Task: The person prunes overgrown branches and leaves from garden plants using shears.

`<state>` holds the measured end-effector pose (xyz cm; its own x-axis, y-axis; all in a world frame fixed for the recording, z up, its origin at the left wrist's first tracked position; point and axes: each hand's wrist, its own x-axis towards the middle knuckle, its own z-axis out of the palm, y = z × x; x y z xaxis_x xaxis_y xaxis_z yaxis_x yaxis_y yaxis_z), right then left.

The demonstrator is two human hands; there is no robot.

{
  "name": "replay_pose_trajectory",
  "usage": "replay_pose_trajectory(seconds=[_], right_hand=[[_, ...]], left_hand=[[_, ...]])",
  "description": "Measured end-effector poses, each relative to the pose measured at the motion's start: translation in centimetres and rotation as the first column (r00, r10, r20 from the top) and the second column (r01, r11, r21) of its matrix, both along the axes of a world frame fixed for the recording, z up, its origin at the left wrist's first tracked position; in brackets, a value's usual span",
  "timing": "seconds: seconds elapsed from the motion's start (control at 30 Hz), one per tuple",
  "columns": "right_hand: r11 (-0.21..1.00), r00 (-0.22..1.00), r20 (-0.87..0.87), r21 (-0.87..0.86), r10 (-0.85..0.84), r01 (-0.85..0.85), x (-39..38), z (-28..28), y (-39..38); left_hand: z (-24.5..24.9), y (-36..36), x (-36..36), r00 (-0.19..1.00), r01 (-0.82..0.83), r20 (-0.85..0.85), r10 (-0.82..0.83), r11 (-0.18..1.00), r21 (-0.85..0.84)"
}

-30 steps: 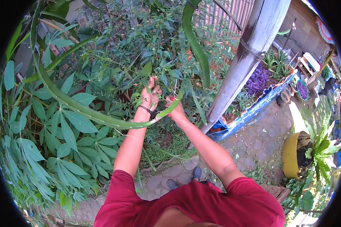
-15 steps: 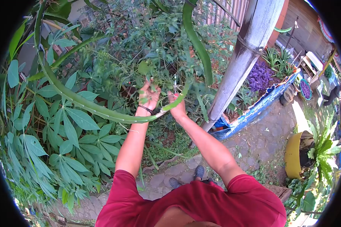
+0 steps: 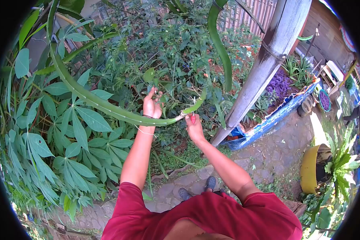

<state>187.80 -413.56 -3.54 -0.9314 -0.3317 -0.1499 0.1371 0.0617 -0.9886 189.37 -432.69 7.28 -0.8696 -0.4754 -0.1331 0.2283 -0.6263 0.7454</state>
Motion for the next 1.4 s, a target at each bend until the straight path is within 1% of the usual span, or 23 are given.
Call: replay_pose_trajectory(seconds=[0.03, 0.07, 0.1, 0.17, 0.2, 0.27, 0.37, 0.4, 0.43, 0.5, 0.53, 0.63, 0.73, 0.8, 0.9, 0.93, 1.0, 1.07, 1.2, 1.3, 1.33, 1.37, 1.4], right_hand=[[1.0, 1.0, 0.022, -0.014, -0.016, 0.017, -0.5, 0.6, -0.1], [0.998, 0.992, -0.106, 0.017, -0.062, 0.064, -1.6, -0.6, -0.8], [0.998, 0.992, -0.107, 0.016, -0.064, 0.066, -1.8, 0.1, -0.9], [0.986, 0.975, -0.201, 0.11, -0.097, 0.121, -1.9, 2.4, -1.0], [0.987, 0.974, -0.202, 0.107, -0.098, 0.122, -2.2, 3.2, -1.2], [0.957, 0.97, -0.23, 0.253, -0.083, 0.142, -2.9, 4.7, -1.6], [0.945, 0.963, -0.252, 0.281, -0.094, 0.165, -4.2, 4.8, -2.3], [0.938, 0.959, -0.264, 0.297, -0.098, 0.178, -4.4, 4.9, -2.4], [0.939, 0.959, -0.265, 0.297, -0.096, 0.176, -4.5, 5.0, -2.5], [0.961, 0.955, -0.27, 0.212, -0.12, 0.18, -4.6, 5.0, -2.6], [0.961, 0.956, -0.269, 0.213, -0.119, 0.179, -4.6, 5.0, -2.6], [0.957, 0.963, -0.251, 0.244, -0.096, 0.159, -4.8, 4.7, -2.4], [0.933, 0.947, -0.305, 0.302, -0.102, 0.198, -4.1, 4.4, -2.1], [0.907, 0.959, -0.276, 0.386, -0.059, 0.167, -3.7, 4.8, -2.0], [0.896, 0.965, -0.263, 0.426, -0.011, 0.126, -3.4, 5.9, -1.8], [0.896, 0.965, -0.263, 0.426, -0.009, 0.125, -3.5, 5.6, -2.1], [0.901, 0.94, -0.327, 0.373, -0.096, 0.222, -3.8, 4.8, -2.7], [0.897, 0.93, -0.346, 0.363, -0.124, 0.254, -4.1, 3.8, -3.3], [0.891, 0.886, -0.417, 0.296, -0.203, 0.344, -4.1, 4.0, -3.7], [0.935, 0.918, -0.353, 0.229, -0.178, 0.27, -4.8, 5.2, -3.6], [0.94, 0.899, -0.382, 0.169, -0.216, 0.297, -4.7, 5.8, -3.6], [0.94, 0.898, -0.382, 0.168, -0.217, 0.299, -4.5, 6.4, -3.2], [0.954, 0.946, -0.283, 0.201, -0.159, 0.221, -4.5, 6.8, -2.8]], left_hand=[[0.6, 0.5, 0.2, 0.999, -0.03, -0.009, 0.03, 0.999, 0.02], [0.1, 0.0, 0.0, 1.0, 0.012, -0.001, -0.012, 0.999, 0.034], [0.5, 0.3, 0.1, 1.0, 0.014, -0.002, -0.014, 0.999, 0.033], [1.4, 0.9, 0.3, 1.0, 0.007, -0.021, -0.006, 1.0, 0.009], [1.1, 0.6, 0.2, 1.0, 0.007, -0.023, -0.007, 1.0, 0.006], [0.6, -0.1, 0.0, 0.996, 0.056, -0.079, -0.052, 0.997, 0.054], [2.1, 1.2, 0.5, 0.999, 0.008, -0.044, -0.006, 0.998, 0.056], [1.8, 0.7, 0.3, 0.996, 0.074, -0.051, -0.072, 0.996, 0.041], [1.4, 0.4, 0.2, 0.996, 0.072, -0.052, -0.07, 0.997, 0.04], [0.7, 0.2, 0.2, 0.996, 0.061, -0.064, -0.058, 0.997, 0.039], [0.4, 0.3, 0.0, 0.997, 0.041, -0.076, -0.035, 0.995, 0.086], [0.5, 0.1, 0.1, 0.998, 0.039, -0.057, -0.034, 0.996, 0.077], [0.8, 0.1, 0.1, 0.999, 0.022, -0.024, -0.021, 0.998, 0.063], [1.1, 0.2, -0.1, 0.999, 0.032, -0.041, -0.029, 0.997, 0.067], [1.5, 0.4, 0.1, 0.998, 0.047, -0.055, -0.043, 0.996, 0.08], [1.6, 0.3, 0.1, 0.997, 0.053, -0.056, -0.049, 0.995, 0.089], [1.6, 0.4, 0.2, 0.997, 0.053, -0.064, -0.046, 0.994, 0.1], [1.5, 0.3, 0.3, 0.996, 0.053, -0.071, -0.045, 0.993, 0.11], [0.5, -0.2, -0.4, 0.997, 0.035, -0.073, -0.026, 0.992, 0.118], [0.1, -0.3, -0.1, 0.994, 0.07, -0.087, -0.061, 0.992, 0.106], [0.1, -0.3, -0.1, 0.996, 0.065, -0.069, -0.058, 0.993, 0.103], [0.1, -0.2, -0.2, 0.997, 0.06, -0.053, -0.055, 0.993, 0.1], [0.4, -0.1, -0.1, 0.997, 0.06, -0.053, -0.055, 0.993, 0.1]])
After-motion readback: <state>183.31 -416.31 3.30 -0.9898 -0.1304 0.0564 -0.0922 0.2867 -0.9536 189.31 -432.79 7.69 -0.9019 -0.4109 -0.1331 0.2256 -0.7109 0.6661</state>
